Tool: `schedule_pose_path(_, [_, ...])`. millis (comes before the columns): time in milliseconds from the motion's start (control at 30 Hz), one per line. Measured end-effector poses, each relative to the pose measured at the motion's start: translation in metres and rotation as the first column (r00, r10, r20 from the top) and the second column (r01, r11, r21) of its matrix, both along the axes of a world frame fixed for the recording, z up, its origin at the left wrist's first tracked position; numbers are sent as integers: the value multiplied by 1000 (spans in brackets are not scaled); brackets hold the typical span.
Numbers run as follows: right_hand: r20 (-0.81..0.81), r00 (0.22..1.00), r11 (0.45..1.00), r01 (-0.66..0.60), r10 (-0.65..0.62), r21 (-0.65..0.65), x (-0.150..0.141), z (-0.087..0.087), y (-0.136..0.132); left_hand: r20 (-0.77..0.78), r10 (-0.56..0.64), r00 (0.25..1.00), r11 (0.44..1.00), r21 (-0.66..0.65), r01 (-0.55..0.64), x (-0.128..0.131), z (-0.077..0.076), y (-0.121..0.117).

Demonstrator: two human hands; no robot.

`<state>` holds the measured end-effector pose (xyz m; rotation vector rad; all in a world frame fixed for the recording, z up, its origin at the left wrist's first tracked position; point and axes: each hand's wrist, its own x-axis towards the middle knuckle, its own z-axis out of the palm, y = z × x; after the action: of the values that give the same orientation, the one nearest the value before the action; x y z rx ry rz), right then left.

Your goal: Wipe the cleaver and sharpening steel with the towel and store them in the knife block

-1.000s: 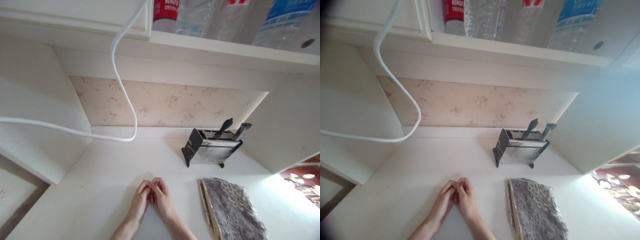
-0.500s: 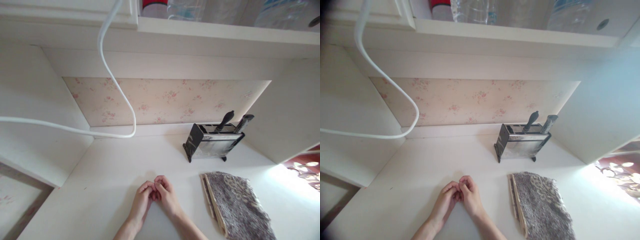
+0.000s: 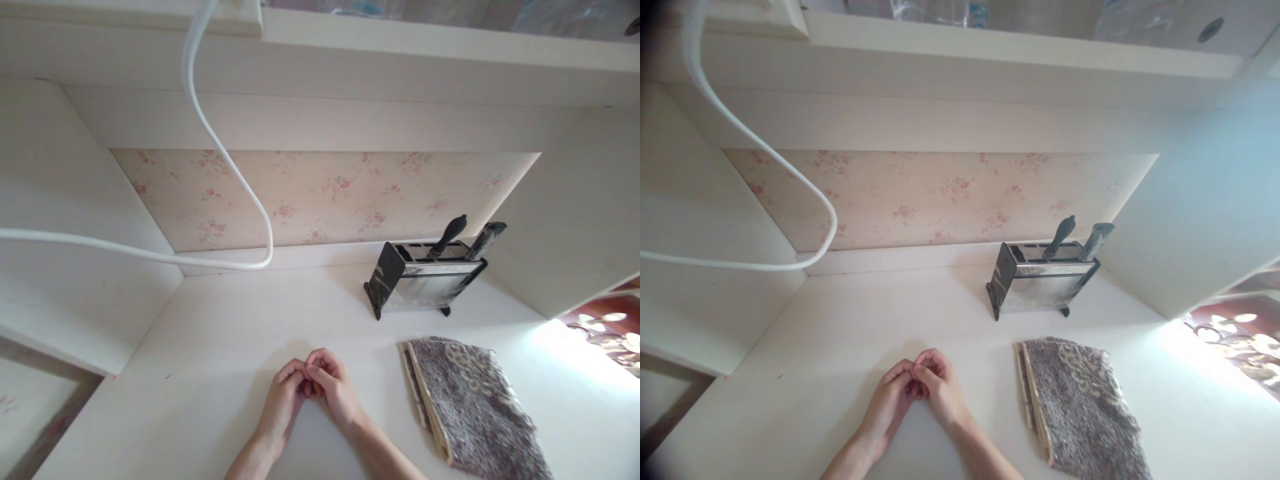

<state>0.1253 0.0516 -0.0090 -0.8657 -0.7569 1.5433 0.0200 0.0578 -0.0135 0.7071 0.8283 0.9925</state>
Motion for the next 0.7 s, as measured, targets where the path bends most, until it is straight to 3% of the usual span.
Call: schedule_pose_path(700, [45,999,999,-22,21,25,2,-5,4,20,24,1000,999,-37,-23,2,2,1])
